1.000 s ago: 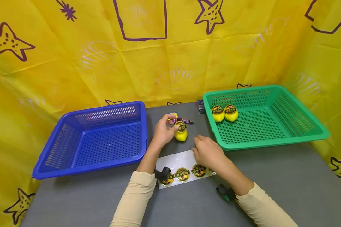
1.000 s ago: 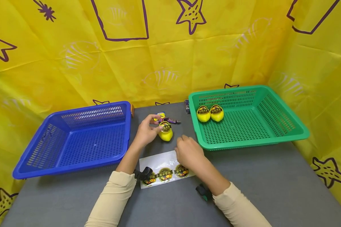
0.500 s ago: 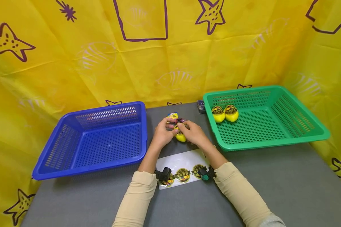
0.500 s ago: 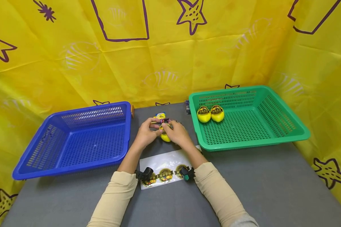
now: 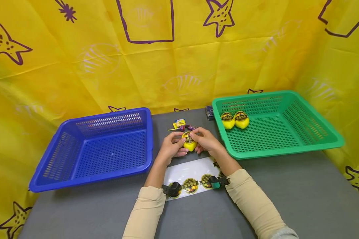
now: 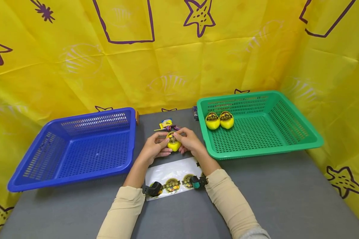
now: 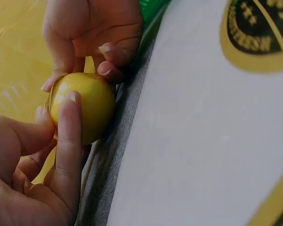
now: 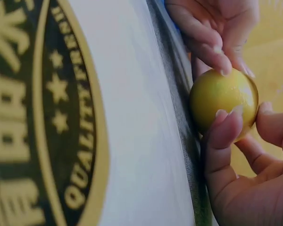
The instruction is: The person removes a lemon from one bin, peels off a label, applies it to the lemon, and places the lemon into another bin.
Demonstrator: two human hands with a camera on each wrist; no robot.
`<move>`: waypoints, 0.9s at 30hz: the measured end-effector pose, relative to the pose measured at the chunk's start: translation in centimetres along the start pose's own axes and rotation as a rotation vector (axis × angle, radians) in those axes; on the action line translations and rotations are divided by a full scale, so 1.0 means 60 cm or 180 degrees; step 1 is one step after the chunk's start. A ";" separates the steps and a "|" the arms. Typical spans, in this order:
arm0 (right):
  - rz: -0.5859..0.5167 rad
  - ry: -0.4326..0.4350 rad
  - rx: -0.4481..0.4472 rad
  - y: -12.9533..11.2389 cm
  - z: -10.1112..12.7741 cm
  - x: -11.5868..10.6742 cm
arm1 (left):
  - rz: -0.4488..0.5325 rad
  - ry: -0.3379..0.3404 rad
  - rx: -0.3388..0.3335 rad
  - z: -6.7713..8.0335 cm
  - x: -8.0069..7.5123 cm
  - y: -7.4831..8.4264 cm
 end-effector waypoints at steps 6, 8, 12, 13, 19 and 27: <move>-0.0424 0.0036 -0.0007 0.005 0.002 -0.005 | 0.0272 0.0012 -0.0047 -0.005 -0.002 -0.005; -0.0530 0.0017 0.0001 0.008 0.004 -0.003 | 0.0262 0.0050 -0.0061 -0.004 -0.006 -0.009; -0.0259 0.0029 0.0065 0.006 0.010 0.007 | 0.0090 0.0138 -0.0070 0.004 -0.012 -0.012; -0.0023 0.0052 0.0041 0.002 0.012 0.011 | -0.0004 0.0150 -0.0044 0.007 -0.012 -0.011; 0.2092 0.0360 0.0007 -0.037 0.024 0.035 | -0.0717 0.0151 0.0109 0.024 0.001 0.001; 0.2926 0.0286 0.0073 -0.055 0.049 0.055 | -0.2653 0.0253 0.0391 0.078 0.034 0.042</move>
Point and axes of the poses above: each hand's wrist, its own z-axis away from the middle knuckle, its own x-axis out of the palm, y = z × x, the point moved 5 cm from there along -z, towards the middle knuckle, and after that the axes turned 13 degrees about -y, right-handed, at the moved point
